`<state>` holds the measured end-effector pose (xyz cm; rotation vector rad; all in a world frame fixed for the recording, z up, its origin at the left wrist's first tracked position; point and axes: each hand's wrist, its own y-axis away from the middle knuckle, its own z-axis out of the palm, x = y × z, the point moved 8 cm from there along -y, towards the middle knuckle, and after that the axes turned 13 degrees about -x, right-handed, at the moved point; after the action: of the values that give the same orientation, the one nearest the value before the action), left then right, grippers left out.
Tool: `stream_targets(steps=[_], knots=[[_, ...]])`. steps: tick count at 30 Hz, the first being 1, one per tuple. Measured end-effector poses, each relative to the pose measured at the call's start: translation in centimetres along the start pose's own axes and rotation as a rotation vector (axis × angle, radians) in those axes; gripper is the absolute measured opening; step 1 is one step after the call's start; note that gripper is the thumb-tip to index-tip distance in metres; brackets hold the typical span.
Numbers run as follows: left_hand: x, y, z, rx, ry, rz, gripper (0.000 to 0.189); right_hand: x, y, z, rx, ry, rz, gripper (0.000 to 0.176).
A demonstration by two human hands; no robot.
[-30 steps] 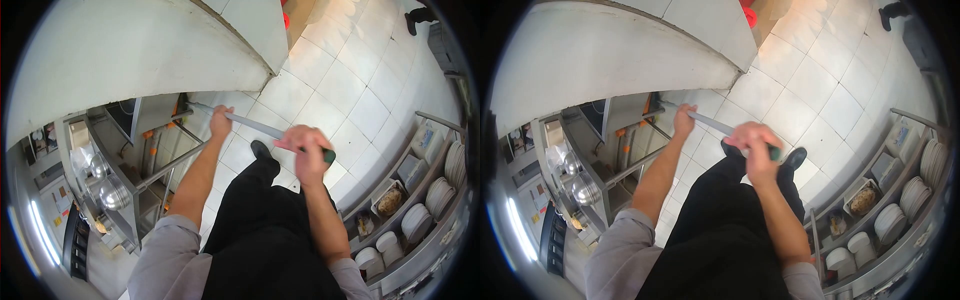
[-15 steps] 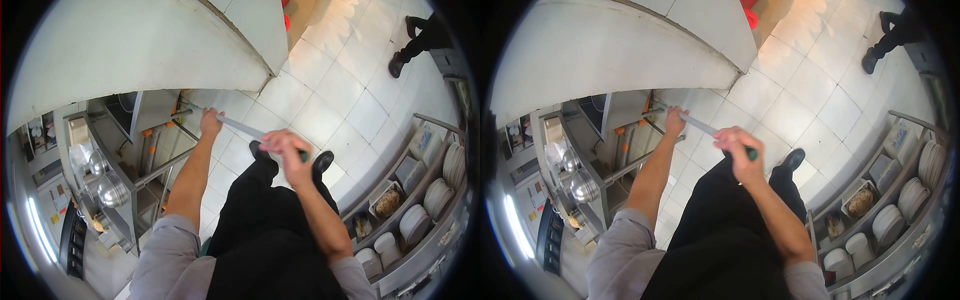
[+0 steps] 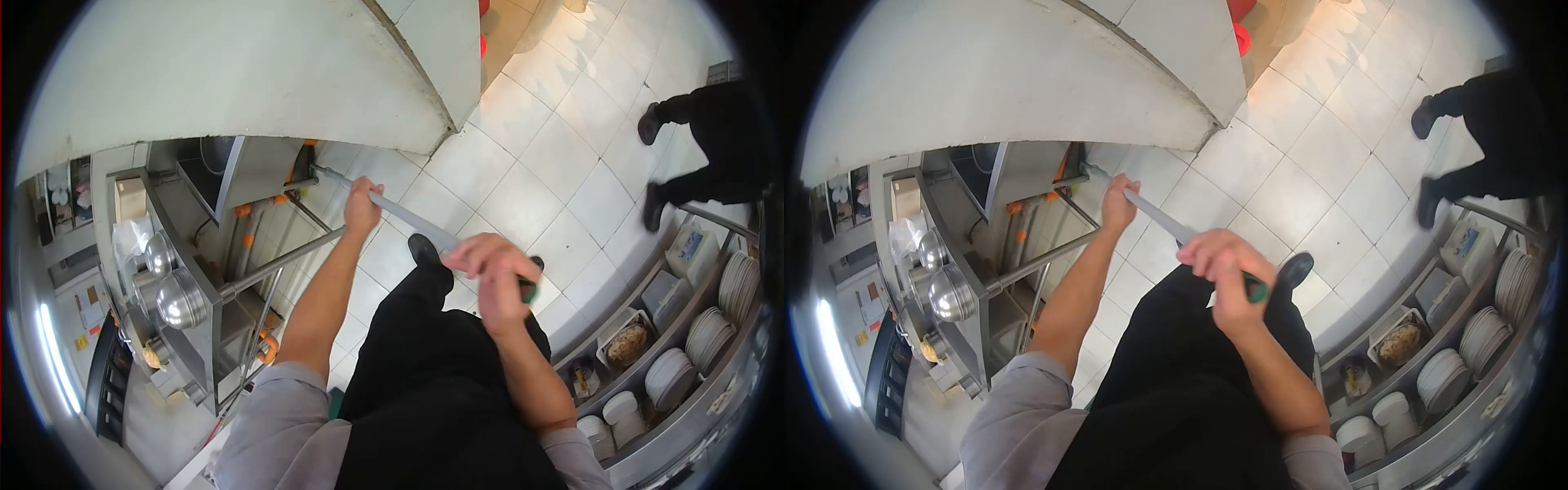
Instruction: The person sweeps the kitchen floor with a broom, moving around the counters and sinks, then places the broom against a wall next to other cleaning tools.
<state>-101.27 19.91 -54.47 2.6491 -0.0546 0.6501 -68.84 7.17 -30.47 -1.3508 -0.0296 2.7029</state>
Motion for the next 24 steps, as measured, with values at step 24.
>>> stream_targets(steps=[24], knots=[[17.9,1.9,1.5,0.022,0.071,0.172,0.026,-13.9,4.8,-3.4,0.197,0.074,-0.110,0.052]])
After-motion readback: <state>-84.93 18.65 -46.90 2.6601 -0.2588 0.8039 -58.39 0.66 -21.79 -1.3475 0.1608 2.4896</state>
